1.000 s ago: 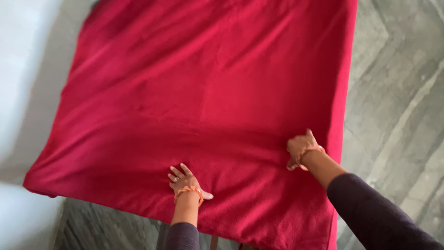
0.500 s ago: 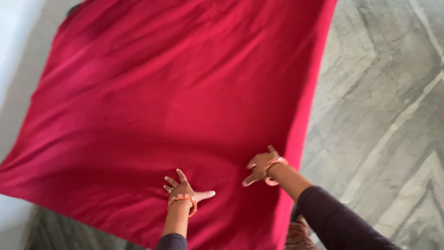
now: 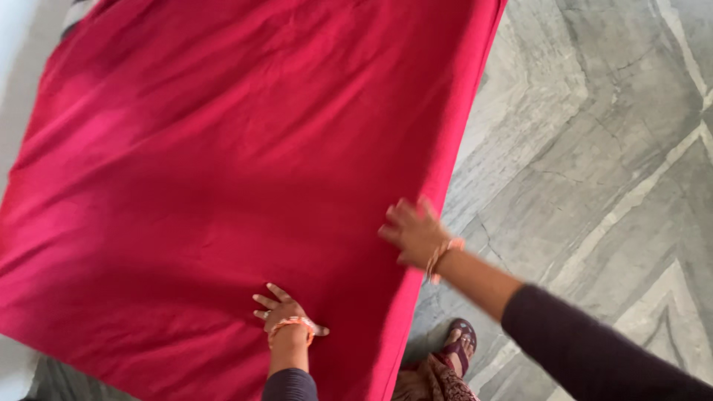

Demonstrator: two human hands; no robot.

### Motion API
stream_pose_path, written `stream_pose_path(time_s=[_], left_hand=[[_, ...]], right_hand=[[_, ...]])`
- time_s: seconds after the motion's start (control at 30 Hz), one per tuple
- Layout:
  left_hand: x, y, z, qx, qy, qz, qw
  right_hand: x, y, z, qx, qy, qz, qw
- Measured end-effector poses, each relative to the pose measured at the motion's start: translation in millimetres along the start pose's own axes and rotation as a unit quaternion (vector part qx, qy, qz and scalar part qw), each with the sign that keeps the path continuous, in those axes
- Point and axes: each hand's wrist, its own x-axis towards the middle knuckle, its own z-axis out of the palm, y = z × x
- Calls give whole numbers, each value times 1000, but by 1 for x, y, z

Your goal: The person spreads a large red cloth over a patterned woven cot in a bedroom. They repeatedly lift, shake, and smooth the cloth to cover the surface, adjusting the edges and corners multiple times.

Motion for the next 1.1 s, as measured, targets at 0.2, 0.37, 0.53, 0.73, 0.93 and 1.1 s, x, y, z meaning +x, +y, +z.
stream_pose_path(time_s=[0.2, 0.37, 0.53, 0.73, 0.93, 1.1], left_hand=[[-13, 5, -21, 28, -38, -1, 999], [-11, 12, -55, 173, -133, 53, 974], [39, 29, -106, 96, 41, 134, 986], [89, 106, -206, -170, 363, 250, 881], [74, 176, -275, -103, 288, 311, 900], [56, 200, -289, -35, 140, 248, 958]], right_hand=[[16, 37, -48, 12, -192, 74, 979], [48, 22, -66, -20, -316, 165, 934], [103, 58, -89, 5, -195, 108, 975], [179, 156, -110, -109, -196, 84, 971], [163, 273, -105, -40, -69, 186, 979], [157, 314, -117, -98, -32, 275, 956]])
